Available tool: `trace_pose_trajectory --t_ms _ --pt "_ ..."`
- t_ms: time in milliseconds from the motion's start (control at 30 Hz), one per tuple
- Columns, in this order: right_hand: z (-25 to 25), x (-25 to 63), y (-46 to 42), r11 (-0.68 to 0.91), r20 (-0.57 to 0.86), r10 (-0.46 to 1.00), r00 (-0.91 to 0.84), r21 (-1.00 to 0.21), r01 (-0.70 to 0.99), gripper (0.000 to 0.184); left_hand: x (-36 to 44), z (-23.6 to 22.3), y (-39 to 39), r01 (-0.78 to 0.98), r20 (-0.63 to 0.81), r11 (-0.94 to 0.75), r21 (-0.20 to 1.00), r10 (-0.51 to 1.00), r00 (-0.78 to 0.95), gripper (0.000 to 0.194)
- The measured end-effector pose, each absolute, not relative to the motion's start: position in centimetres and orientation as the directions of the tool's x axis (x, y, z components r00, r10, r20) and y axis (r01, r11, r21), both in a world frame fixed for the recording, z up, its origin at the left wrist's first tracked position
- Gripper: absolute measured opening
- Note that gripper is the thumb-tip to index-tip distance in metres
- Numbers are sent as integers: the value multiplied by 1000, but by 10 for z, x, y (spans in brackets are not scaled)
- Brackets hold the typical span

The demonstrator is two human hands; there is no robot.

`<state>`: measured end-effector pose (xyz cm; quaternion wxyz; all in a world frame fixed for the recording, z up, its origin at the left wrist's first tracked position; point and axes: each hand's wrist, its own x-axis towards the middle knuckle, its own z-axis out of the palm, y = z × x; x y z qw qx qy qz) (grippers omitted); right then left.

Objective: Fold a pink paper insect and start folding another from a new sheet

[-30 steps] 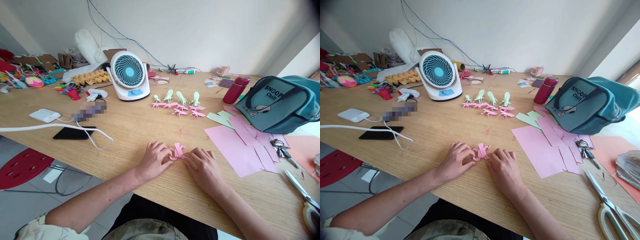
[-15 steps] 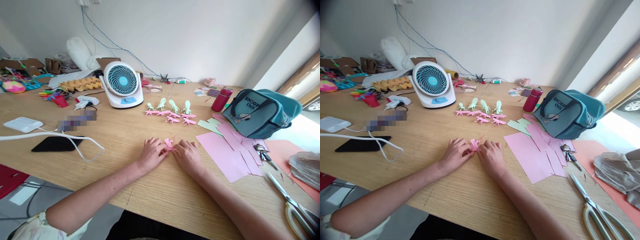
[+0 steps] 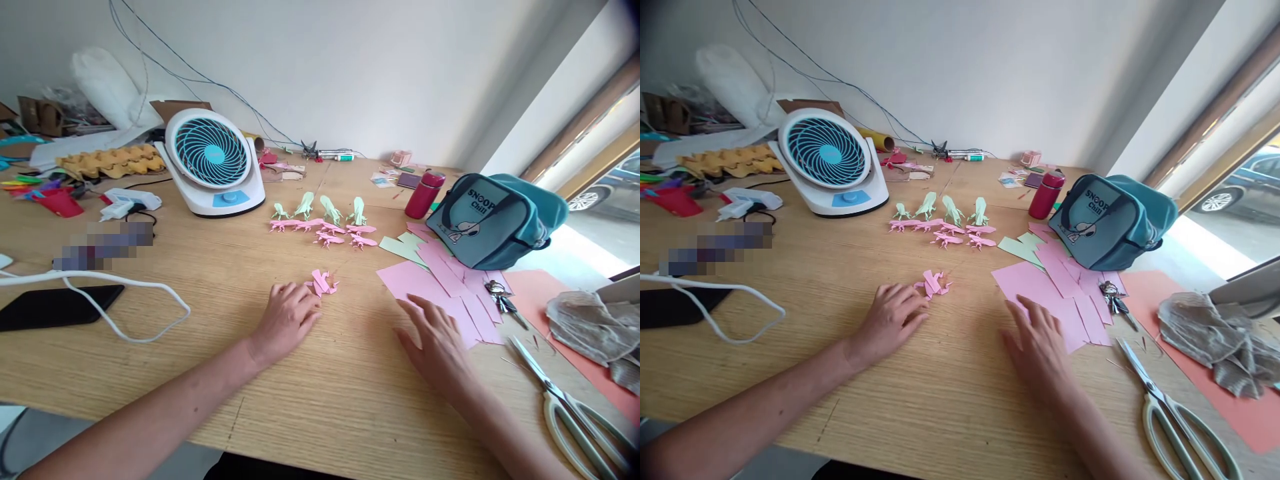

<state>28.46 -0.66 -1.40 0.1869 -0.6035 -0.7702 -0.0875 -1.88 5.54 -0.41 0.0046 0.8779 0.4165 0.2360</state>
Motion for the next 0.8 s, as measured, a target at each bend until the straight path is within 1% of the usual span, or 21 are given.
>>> trace_pose_trajectory --t_ms 33,67,167,300,433,500,633,700,800 --pt "-18 296 -15 209 390 905 -169 -62 976 43 -18 -5 52 700 397 -684 204 712 580 4" --pt "-22 306 -23 166 379 915 -137 -44 985 45 -17 -6 49 678 389 -706 206 695 605 7" --pt "-33 322 -45 117 335 936 -106 -12 993 51 -14 -8 44 633 368 -740 227 667 648 11" --pt "-41 323 -63 155 306 938 -161 43 987 51 -11 -8 42 573 340 -775 266 631 697 12" --pt "-41 319 -74 194 331 922 -201 53 979 56 -9 -8 38 517 354 -811 272 584 730 18" --pt "-39 319 -81 223 355 905 -236 78 972 59 -8 -9 37 513 350 -818 260 575 740 19" --pt "-39 320 -102 321 410 834 -370 185 929 68 -8 -9 35 520 342 -817 249 577 742 20" --pt "-40 320 -115 355 397 819 -415 217 909 73 -9 -9 35 525 337 -814 247 580 741 21" --pt "-40 318 -134 393 352 819 -453 232 890 82 -9 -9 35 523 345 -813 256 582 737 20"
